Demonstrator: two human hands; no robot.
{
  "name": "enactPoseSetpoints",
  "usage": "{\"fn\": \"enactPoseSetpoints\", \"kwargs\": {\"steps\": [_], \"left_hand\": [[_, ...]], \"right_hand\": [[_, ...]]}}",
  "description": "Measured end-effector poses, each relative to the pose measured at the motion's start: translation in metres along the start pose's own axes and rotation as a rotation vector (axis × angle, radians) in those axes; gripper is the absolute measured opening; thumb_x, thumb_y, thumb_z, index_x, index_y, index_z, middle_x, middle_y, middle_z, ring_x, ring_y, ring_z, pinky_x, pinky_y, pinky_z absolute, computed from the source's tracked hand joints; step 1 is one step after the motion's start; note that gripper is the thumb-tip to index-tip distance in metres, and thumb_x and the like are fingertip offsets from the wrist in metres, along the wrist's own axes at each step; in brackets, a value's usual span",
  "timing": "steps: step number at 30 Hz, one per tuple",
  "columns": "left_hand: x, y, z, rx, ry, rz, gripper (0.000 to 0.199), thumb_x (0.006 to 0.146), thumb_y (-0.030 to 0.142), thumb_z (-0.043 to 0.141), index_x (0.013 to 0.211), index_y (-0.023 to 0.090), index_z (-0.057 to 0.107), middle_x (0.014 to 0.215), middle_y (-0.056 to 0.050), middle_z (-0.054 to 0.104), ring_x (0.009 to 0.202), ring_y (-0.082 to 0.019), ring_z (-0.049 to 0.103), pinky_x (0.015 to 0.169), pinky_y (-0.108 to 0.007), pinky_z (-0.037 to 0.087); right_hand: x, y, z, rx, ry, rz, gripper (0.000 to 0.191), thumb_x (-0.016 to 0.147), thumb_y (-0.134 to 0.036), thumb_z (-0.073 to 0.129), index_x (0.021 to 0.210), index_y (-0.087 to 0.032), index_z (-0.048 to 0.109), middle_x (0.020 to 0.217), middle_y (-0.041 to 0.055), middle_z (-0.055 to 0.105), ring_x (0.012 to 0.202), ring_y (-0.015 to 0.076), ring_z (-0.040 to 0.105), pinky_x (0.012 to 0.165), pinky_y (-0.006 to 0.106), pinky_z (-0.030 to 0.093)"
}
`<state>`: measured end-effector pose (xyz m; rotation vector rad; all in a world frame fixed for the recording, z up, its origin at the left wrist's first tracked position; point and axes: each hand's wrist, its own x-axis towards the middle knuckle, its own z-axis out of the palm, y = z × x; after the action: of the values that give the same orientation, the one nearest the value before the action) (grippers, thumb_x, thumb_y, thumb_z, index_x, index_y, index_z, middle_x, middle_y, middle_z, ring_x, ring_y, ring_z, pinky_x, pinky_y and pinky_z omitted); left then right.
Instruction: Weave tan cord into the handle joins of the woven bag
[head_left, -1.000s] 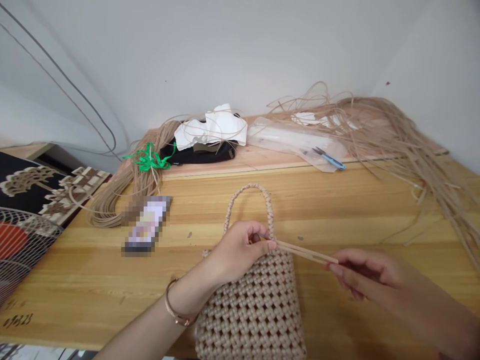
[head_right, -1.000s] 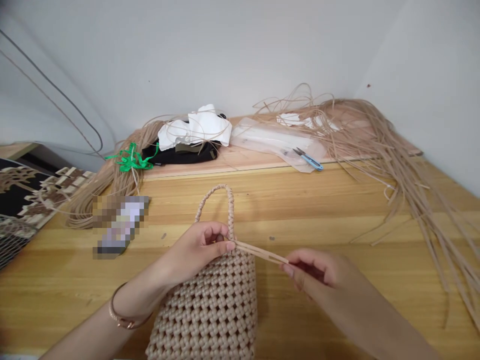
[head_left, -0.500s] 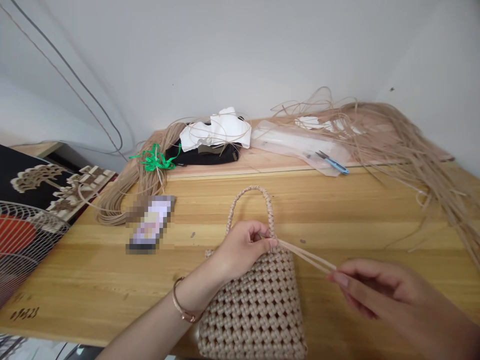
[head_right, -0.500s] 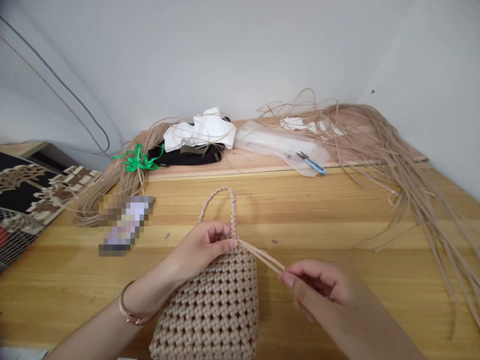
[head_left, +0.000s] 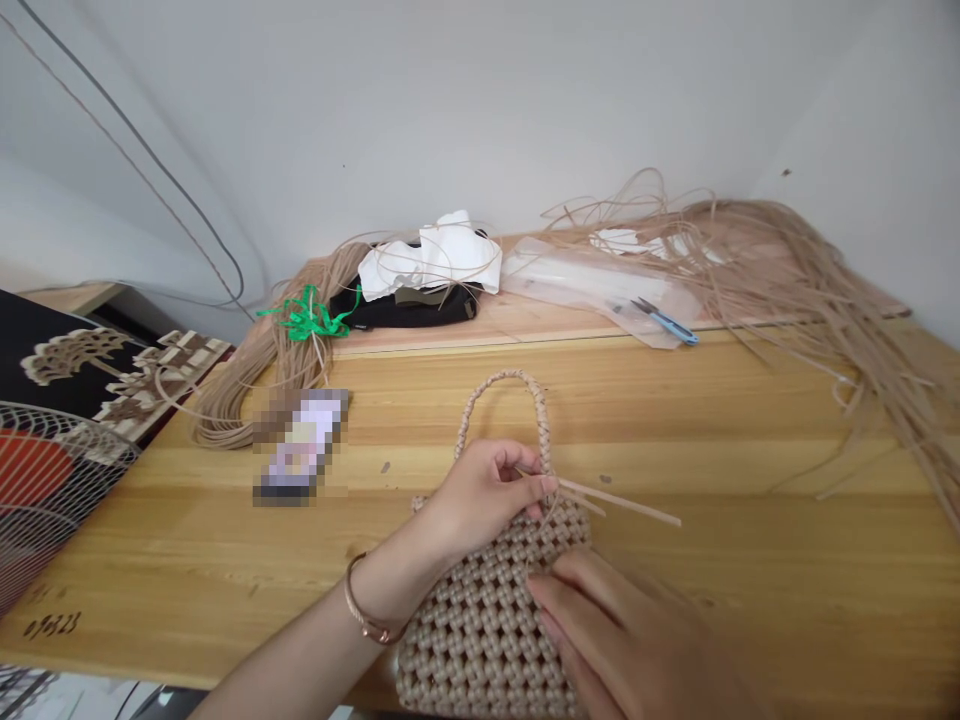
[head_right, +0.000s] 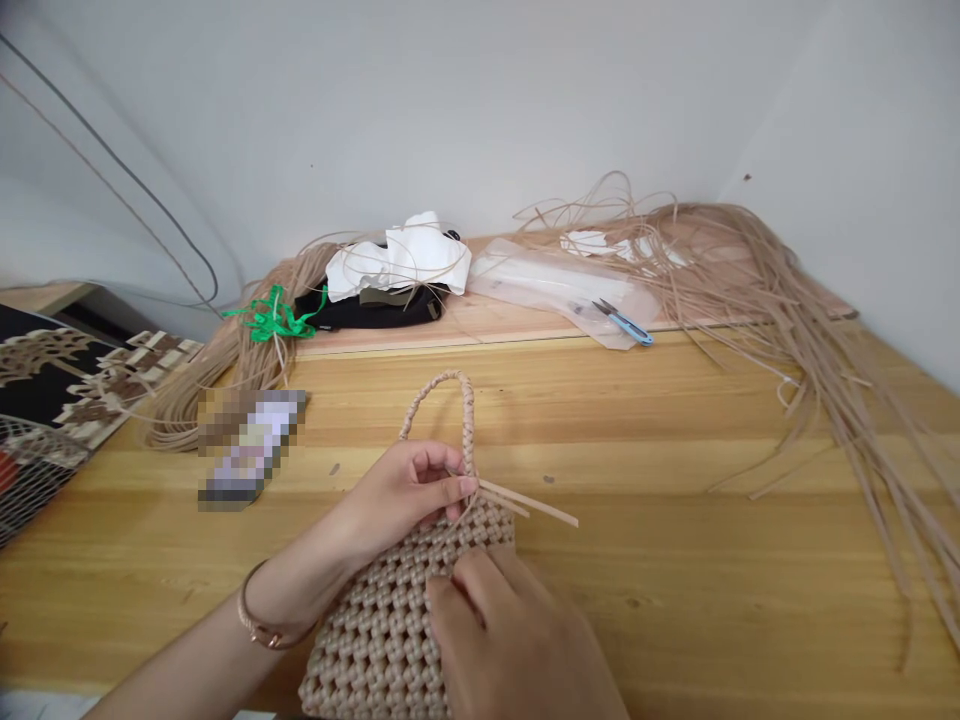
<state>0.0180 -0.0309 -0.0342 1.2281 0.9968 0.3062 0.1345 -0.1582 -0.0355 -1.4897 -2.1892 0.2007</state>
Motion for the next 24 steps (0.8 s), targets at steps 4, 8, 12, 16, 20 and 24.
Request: {"fn": "enactPoseSetpoints", "kwargs": {"steps": [4, 8, 12, 16, 20, 24], "left_hand": [[-0.003, 0.002, 0.003, -0.095, -0.003, -0.065, 0.019, 0.067, 0.023, 0.07, 0.07, 0.015, 0.053, 0.053, 0.003, 0.059, 0.051, -0.01, 0.058, 0.047, -0.019, 0.039], [-0.006, 0.004, 0.004, -0.174, -0.003, -0.11, 0.019, 0.067, 0.021, 0.07, 0.07, 0.015, 0.052, 0.052, 0.004, 0.06, 0.055, -0.012, 0.063, 0.052, -0.02, 0.046], [-0.009, 0.005, 0.006, -0.188, -0.008, -0.12, 0.014, 0.071, 0.019, 0.066, 0.07, 0.015, 0.053, 0.049, 0.003, 0.061, 0.048, -0.009, 0.059, 0.047, -0.017, 0.042], [-0.008, 0.006, 0.008, -0.195, -0.019, -0.098, 0.012, 0.07, 0.013, 0.066, 0.067, 0.013, 0.055, 0.05, 0.004, 0.061, 0.043, -0.003, 0.052, 0.044, -0.014, 0.038], [-0.005, 0.006, 0.008, -0.203, -0.056, -0.095, 0.009, 0.072, 0.01, 0.063, 0.066, 0.011, 0.057, 0.049, 0.003, 0.061, 0.041, -0.005, 0.052, 0.044, -0.017, 0.041], [-0.004, 0.003, 0.007, -0.195, -0.068, -0.083, 0.009, 0.07, 0.012, 0.066, 0.068, 0.011, 0.057, 0.047, 0.004, 0.059, 0.039, -0.004, 0.049, 0.042, -0.016, 0.038]], "right_hand": [[0.014, -0.007, 0.012, -0.056, 0.087, -0.043, 0.031, 0.078, -0.003, 0.036, 0.081, -0.017, 0.064, 0.068, 0.0037, 0.063, 0.059, 0.0193, 0.061, 0.05, 0.029, 0.048], [0.023, -0.015, 0.025, -0.094, 0.126, -0.013, 0.028, 0.078, -0.001, 0.04, 0.082, -0.014, 0.064, 0.074, 0.0082, 0.065, 0.07, 0.0227, 0.062, 0.066, 0.034, 0.051], [0.029, -0.02, 0.027, -0.084, 0.137, 0.013, 0.024, 0.082, -0.006, 0.043, 0.087, -0.013, 0.065, 0.082, 0.0103, 0.068, 0.08, 0.0235, 0.063, 0.075, 0.036, 0.05], [0.028, -0.011, 0.007, -0.011, 0.139, 0.117, 0.028, 0.091, -0.027, 0.04, 0.075, -0.019, 0.062, 0.071, 0.0052, 0.064, 0.065, 0.0202, 0.061, 0.055, 0.031, 0.049], [0.023, 0.013, -0.011, -0.023, 0.221, 0.412, 0.015, 0.085, -0.033, 0.051, 0.08, -0.02, 0.057, 0.072, 0.0039, 0.062, 0.066, 0.0225, 0.061, 0.053, 0.034, 0.046], [0.023, 0.03, -0.016, 0.134, 0.025, 0.517, 0.012, 0.079, -0.033, 0.058, 0.083, -0.022, 0.06, 0.081, 0.004, 0.064, 0.078, 0.0245, 0.061, 0.066, 0.04, 0.047]]}}
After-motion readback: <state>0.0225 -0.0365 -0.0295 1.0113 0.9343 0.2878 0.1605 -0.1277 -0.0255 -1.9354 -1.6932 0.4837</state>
